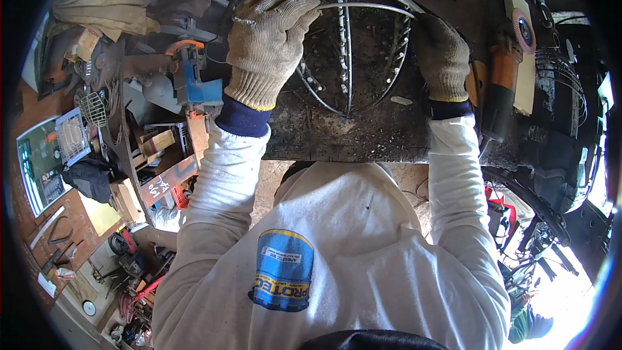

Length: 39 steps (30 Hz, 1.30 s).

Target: The person welds components of a curved metal frame assembly using a welding torch and hammer.

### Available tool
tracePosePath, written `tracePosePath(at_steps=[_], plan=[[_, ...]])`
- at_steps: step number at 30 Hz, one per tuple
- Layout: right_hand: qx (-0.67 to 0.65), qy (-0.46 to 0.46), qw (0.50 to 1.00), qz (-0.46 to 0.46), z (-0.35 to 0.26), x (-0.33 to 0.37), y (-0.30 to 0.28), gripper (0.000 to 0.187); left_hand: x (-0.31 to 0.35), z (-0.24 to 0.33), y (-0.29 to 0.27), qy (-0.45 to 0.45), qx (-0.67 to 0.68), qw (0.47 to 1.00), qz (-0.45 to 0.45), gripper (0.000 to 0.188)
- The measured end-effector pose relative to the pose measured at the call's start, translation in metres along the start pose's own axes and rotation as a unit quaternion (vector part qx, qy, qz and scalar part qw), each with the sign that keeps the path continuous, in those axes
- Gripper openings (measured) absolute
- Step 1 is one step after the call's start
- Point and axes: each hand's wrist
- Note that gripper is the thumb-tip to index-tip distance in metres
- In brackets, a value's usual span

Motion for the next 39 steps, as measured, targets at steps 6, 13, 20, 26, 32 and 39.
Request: tracePosePath(at_steps=[6, 13, 20, 26, 32, 39], plan=[[-0.010, 0.004, 1.000, 0.001, -0.001, 0.001, 0.000, 0.025, 0.005, -0.003, -0.001, -0.019, 0.016, 1.000, -0.009, 0.020], [-0.009, 0.015, 1.000, -0.010, -0.005, -0.001, -0.003, 0.025, 0.004, -0.003, -0.001, -0.012, -0.004, 1.000, -0.014, 0.018], [-0.086, 0.058, 0.994, -0.021, 0.001, 0.005, -0.017, 0.028, 0.004, -0.001, -0.001, -0.005, -0.026, 1.000, -0.009, 0.020], [-0.174, 0.166, 0.970, 0.033, 0.028, 0.019, -0.041, 0.030, 0.008, -0.006, 0.003, -0.009, 0.002, 1.000, 0.007, 0.019], [-0.125, 0.173, 0.974, 0.071, 0.053, 0.035, -0.060, 0.031, 0.006, -0.002, 0.001, -0.015, 0.005, 1.000, 0.002, 0.020], [-0.295, 0.237, 0.920, 0.105, 0.058, 0.047, -0.075, 0.030, 0.007, -0.009, 0.008, -0.016, 0.040, 0.999, 0.007, 0.018]])
Point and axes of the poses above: each hand's wrist, its own x-axis away from the middle knuckle, its own y-axis out of the palm, z = x × y, and after that the axes turned 4 degrees about y, right-handed
